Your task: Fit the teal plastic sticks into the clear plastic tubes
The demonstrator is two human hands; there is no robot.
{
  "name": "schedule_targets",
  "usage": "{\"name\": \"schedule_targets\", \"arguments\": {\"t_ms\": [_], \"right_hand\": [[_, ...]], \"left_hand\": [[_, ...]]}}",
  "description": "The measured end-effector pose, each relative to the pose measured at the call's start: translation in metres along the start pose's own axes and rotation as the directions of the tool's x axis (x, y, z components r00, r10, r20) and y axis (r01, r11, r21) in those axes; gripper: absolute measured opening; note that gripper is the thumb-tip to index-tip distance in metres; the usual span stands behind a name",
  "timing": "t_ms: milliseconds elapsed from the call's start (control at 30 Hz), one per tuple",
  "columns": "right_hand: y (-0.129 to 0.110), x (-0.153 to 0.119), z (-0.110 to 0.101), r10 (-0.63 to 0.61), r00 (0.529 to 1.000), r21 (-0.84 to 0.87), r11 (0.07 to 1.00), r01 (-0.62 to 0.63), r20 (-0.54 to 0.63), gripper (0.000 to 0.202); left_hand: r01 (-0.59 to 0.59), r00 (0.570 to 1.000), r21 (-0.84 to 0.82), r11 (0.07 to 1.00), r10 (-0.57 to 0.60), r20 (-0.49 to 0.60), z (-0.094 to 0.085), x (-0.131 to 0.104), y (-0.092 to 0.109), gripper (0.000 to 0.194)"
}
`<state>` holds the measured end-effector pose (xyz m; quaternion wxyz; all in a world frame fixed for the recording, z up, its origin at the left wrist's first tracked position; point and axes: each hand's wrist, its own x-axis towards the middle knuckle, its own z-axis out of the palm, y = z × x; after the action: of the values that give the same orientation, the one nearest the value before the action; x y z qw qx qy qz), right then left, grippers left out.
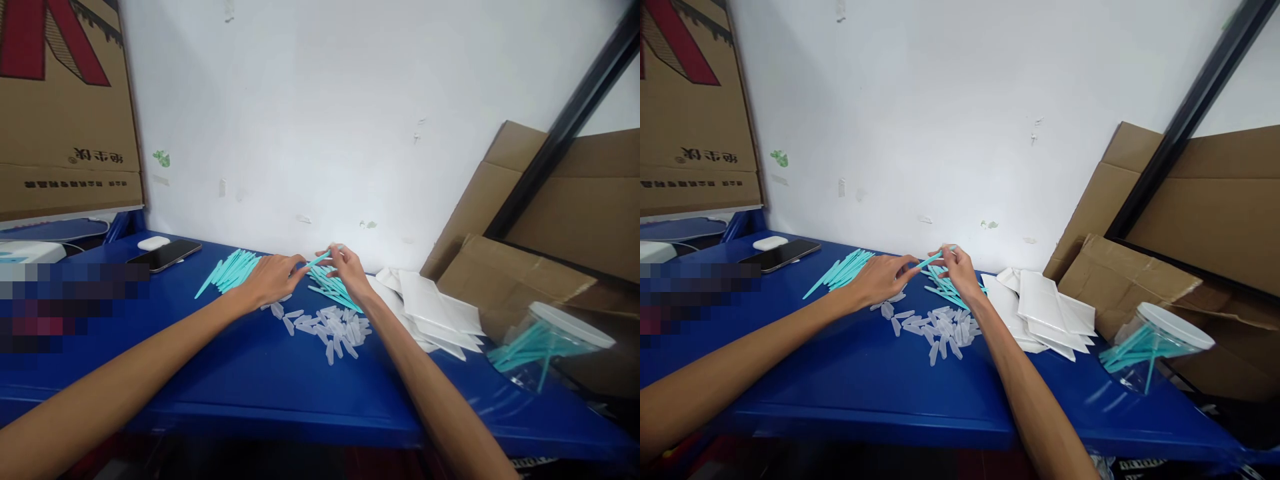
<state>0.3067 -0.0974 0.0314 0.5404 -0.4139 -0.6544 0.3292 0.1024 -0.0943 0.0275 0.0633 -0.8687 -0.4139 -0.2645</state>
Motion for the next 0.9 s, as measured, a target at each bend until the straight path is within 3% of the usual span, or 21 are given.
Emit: {"name": "schedule_targets", "arguments": {"t_ms": [133, 233, 300, 367, 433, 500, 733, 900], "right_hand": [[0.006, 0.007, -0.020, 0.032, 0.983, 0.009, 0.999, -0.031, -0.179, 0.046], [0.011, 0.008, -0.036, -0.044, 0.970, -0.222, 0.975, -0.011, -0.241, 0.048], [0.013, 0.007, -0.044, -0.134, 0.962, -0.516, 0.856, -0.008, -0.237, 0.050], [0.016, 0.005, -0.047, -0.164, 0.968, -0.761, 0.647, -0.041, -0.192, 0.046], [0.019, 0.003, -0.048, -0.127, 0.982, -0.882, 0.466, -0.067, -0.142, 0.038], [0.022, 0.002, -0.048, -0.079, 0.992, -0.925, 0.374, -0.066, -0.102, 0.030], [0.030, 0.001, -0.044, 0.038, 0.999, -0.938, 0.345, -0.037, -0.025, 0.021], [0.027, 0.000, -0.041, -0.038, 0.999, -0.930, 0.367, -0.004, -0.019, 0.023]], "left_hand": [[0.027, 0.999, 0.161, 0.987, -0.031, 0.022, 0.003, 0.002, -0.010, 0.032], [0.040, 0.989, 0.279, 0.959, -0.079, 0.128, 0.004, 0.002, -0.021, 0.025], [0.054, 0.980, 0.301, 0.952, -0.108, 0.166, 0.003, 0.002, -0.025, 0.024], [0.075, 0.973, 0.294, 0.953, -0.135, 0.189, 0.002, 0.001, -0.028, 0.023], [0.100, 0.963, 0.291, 0.952, -0.166, 0.212, 0.002, 0.001, -0.030, 0.022], [0.119, 0.955, 0.292, 0.949, -0.190, 0.230, 0.003, 0.001, -0.030, 0.021], [0.147, 0.944, 0.327, 0.933, -0.232, 0.236, 0.006, 0.001, -0.028, 0.024], [0.166, 0.941, 0.318, 0.933, -0.247, 0.232, 0.009, 0.001, -0.028, 0.023]]}}
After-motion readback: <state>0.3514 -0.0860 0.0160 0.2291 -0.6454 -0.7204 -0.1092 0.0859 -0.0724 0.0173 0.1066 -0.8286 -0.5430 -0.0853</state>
